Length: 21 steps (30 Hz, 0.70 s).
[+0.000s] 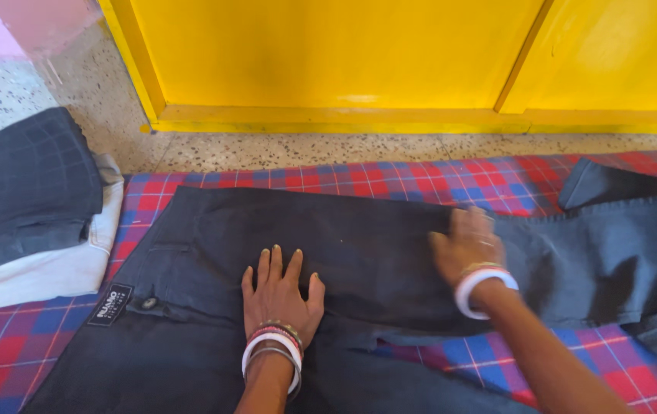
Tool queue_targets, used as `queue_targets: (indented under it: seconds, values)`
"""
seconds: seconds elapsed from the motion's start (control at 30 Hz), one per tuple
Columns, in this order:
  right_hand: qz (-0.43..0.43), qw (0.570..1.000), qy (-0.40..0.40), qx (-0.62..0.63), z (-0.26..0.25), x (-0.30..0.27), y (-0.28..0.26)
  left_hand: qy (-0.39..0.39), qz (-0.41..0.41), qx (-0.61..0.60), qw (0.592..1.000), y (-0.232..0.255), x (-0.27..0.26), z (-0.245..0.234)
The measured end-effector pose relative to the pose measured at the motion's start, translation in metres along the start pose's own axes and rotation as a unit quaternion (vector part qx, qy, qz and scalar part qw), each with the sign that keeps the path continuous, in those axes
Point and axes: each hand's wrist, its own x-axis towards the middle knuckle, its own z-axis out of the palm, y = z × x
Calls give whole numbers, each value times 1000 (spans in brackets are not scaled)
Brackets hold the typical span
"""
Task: The person folds black pants on a plaid mat by smoothing the fabric, aligning the legs, and folding them into a rectangle.
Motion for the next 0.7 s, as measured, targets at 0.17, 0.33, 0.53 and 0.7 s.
queue_targets:
  seconds: [0.17, 0.33, 0.53, 0.7]
  values:
    - [-212, 977, -5, 31, 5, -41, -125, 15, 7, 6, 1000, -1, 2, 3]
    - [-151, 980, -96, 91, -3, -44, -128, 17, 8, 5, 1000, -3, 2, 4]
    - [-16, 996, -86, 32, -2, -23, 0, 6, 1, 5, 1000, -2, 3, 4]
    - [86, 992, -86, 20, 9, -4, 83, 1, -1, 6, 1000, -2, 3, 2]
